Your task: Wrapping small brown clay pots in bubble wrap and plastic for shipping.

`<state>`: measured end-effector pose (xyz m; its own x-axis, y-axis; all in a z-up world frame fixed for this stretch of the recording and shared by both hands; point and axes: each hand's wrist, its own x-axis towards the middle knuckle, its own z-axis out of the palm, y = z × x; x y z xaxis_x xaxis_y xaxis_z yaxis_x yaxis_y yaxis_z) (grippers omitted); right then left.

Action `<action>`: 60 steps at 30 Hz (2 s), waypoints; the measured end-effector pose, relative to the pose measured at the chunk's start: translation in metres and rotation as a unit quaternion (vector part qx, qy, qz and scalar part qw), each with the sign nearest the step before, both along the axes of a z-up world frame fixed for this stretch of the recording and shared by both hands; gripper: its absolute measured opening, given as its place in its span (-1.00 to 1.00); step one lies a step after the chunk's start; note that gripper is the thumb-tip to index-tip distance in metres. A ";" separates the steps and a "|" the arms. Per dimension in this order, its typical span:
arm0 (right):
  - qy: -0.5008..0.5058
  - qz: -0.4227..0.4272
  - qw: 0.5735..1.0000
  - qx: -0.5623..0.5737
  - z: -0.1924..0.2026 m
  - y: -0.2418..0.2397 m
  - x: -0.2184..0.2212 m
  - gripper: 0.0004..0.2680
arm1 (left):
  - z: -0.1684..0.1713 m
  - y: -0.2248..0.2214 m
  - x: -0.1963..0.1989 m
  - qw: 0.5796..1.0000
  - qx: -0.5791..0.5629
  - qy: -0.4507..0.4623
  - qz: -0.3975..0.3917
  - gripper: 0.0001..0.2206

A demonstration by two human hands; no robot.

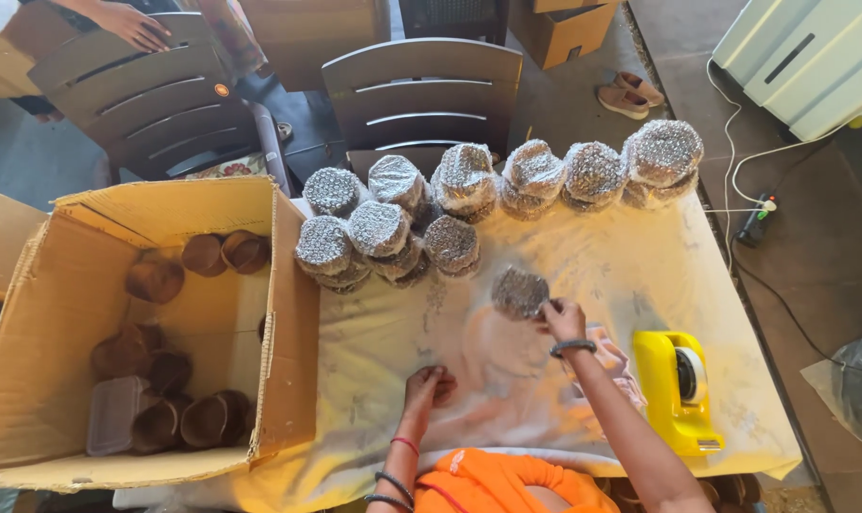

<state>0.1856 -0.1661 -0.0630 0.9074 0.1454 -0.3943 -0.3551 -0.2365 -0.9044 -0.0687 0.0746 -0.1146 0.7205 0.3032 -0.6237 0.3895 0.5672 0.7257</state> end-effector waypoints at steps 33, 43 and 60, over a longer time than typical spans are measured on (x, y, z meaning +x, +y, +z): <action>0.055 -0.061 0.996 0.029 -0.011 0.073 0.098 -0.70 | 0.005 0.008 0.002 0.998 -0.040 0.049 -0.025 -0.74; 0.043 -0.149 0.985 0.073 0.004 0.099 0.072 -0.70 | 0.006 0.011 0.002 0.998 -0.045 0.042 -0.034 -0.74; -0.284 0.204 0.782 -0.516 -0.006 -0.087 -0.057 -0.45 | 0.009 0.012 0.008 0.997 -0.023 0.052 -0.045 -0.74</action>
<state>0.1288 -0.2530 -0.0694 0.9395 0.3396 -0.0436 0.3307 -0.9329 -0.1424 -0.0611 0.0865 -0.1053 0.6740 0.2090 -0.7085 0.5127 0.5582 0.6524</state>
